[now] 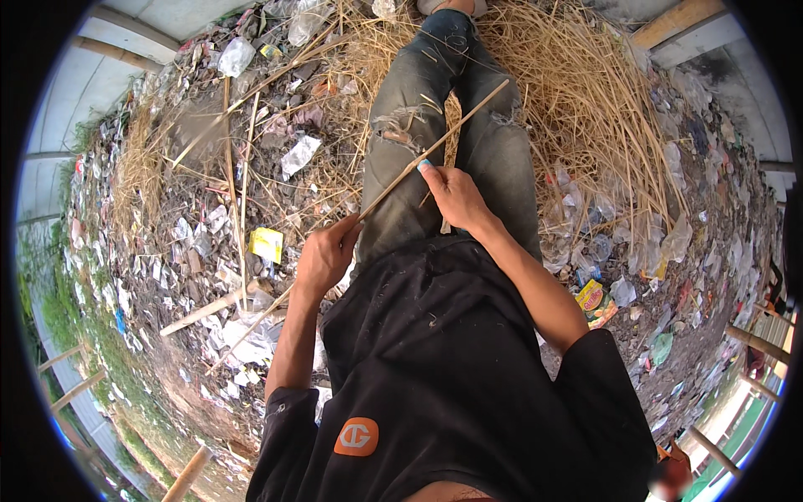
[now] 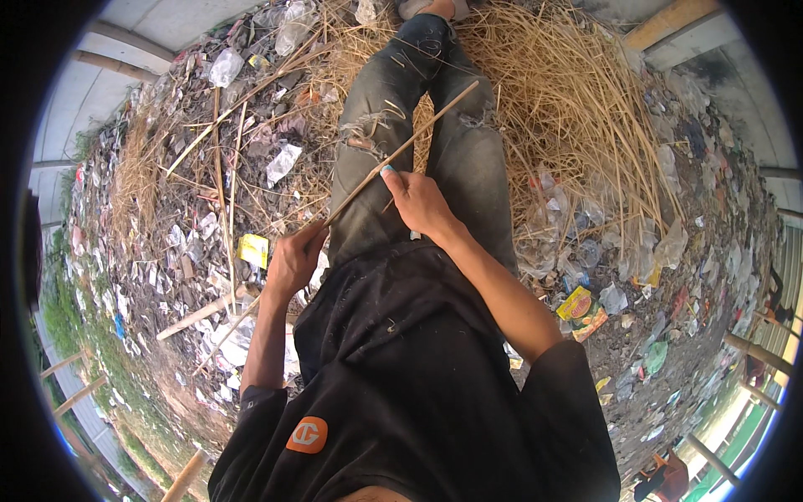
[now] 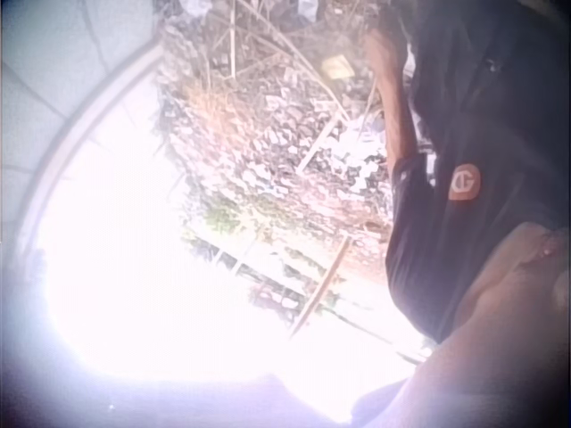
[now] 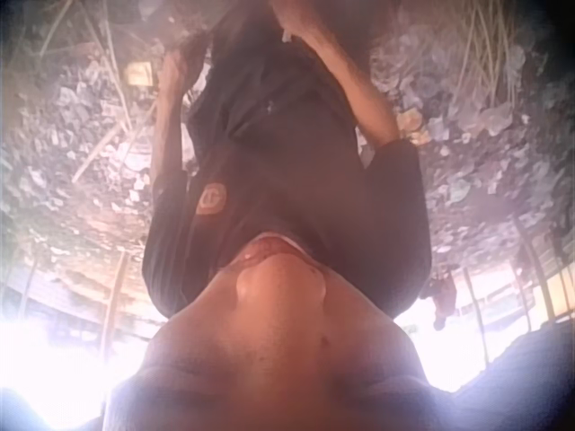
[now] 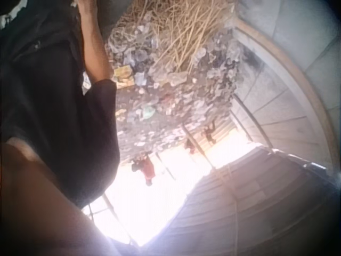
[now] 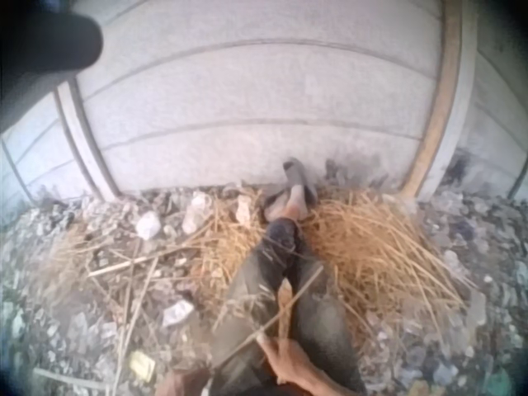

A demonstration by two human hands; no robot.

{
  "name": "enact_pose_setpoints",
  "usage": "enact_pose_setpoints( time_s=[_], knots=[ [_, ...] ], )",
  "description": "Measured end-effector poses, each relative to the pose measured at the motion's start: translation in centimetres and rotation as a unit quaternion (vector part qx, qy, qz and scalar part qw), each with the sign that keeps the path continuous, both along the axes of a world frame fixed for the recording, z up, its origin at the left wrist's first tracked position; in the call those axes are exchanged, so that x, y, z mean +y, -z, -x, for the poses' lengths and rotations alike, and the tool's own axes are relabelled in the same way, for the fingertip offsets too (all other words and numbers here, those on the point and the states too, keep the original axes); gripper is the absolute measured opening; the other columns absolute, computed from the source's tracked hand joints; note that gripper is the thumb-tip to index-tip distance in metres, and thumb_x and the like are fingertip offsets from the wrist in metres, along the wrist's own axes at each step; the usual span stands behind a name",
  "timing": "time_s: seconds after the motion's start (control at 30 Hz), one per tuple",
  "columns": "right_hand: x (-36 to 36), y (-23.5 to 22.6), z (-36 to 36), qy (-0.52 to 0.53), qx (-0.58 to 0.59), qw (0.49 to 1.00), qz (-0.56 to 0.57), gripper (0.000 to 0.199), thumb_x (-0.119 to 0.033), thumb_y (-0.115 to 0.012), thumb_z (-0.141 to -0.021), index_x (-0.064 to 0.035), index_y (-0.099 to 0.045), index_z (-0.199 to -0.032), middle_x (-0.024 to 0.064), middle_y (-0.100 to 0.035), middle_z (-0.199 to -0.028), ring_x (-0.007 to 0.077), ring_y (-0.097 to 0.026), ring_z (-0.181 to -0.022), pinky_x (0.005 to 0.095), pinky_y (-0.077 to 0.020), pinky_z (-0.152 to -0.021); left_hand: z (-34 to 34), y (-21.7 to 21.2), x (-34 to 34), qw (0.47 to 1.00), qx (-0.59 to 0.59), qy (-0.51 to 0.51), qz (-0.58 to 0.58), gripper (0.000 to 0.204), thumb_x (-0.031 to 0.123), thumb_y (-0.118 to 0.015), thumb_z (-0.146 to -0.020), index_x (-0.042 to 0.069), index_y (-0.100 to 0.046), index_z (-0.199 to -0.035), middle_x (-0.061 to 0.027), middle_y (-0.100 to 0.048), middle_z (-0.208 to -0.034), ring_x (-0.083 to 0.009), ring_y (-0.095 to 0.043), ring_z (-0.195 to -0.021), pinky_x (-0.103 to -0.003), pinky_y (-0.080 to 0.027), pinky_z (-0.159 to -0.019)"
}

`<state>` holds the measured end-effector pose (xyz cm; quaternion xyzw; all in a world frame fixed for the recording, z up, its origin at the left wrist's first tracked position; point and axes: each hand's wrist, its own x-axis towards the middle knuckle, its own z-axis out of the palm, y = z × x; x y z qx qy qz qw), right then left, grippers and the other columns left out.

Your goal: The person sits on a pile of straw and debris, using a utility knife to shave and smooth a long, thin wooden stick. They hold the stick with their left hand and scrape along its length with the knife in their right hand, occasionally rotating the stick to work on different sides.

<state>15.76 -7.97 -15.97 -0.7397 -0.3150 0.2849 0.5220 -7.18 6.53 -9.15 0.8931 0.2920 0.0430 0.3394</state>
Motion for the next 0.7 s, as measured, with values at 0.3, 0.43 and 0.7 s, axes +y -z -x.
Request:
enact_pose_setpoints(
  time_s=[0.3, 0.43, 0.7],
  knots=[
    [-1.5, -3.3, -2.9, -0.109, 0.478, 0.870, 0.047, 0.048, -0.050, -0.055, -0.104, -0.0124, -0.049, -0.075, -0.0065, -0.037, -0.055, 0.0037, -0.031, -0.041, 0.0239, -0.0253, -0.037, 0.1, 0.5, 0.0, 1.000, -0.011, -0.003, 0.017, 0.028, 0.020, -0.067, -0.098, 0.000, -0.073, -0.116, -0.0272, -0.071, -0.085, -0.0421, -0.072, -0.077, -0.044, -0.055, -0.068],
    [-1.3, -2.4, -2.6, -0.001, -0.056, 0.997, -0.055, 0.041, -0.041, -0.079, -0.089, -0.0036, -0.064, -0.094, 0.0012, -0.056, -0.067, 0.0120, -0.051, -0.055, 0.0295, -0.0419, -0.051, -0.3, 0.3, 0.0, 1.000, -0.028, 0.002, -0.001, 0.027, 0.020, -0.067, -0.098, 0.000, -0.073, -0.116, -0.0272, -0.071, -0.086, -0.0422, -0.071, -0.076, -0.045, -0.055, -0.067],
    [0.3, -3.2, -2.3, -0.021, -0.205, 0.977, -0.047, 0.027, -0.025, -0.082, -0.090, -0.0015, -0.074, -0.101, 0.0136, -0.071, -0.075, 0.0192, -0.064, -0.059, 0.0339, -0.0496, -0.055, -0.1, 1.4, 0.0, 0.999, -0.026, 0.015, -0.044, 0.027, 0.020, -0.067, -0.098, 0.004, -0.074, -0.119, -0.0251, -0.071, -0.086, -0.0423, -0.070, -0.074, -0.046, -0.055, -0.066]
  ],
)
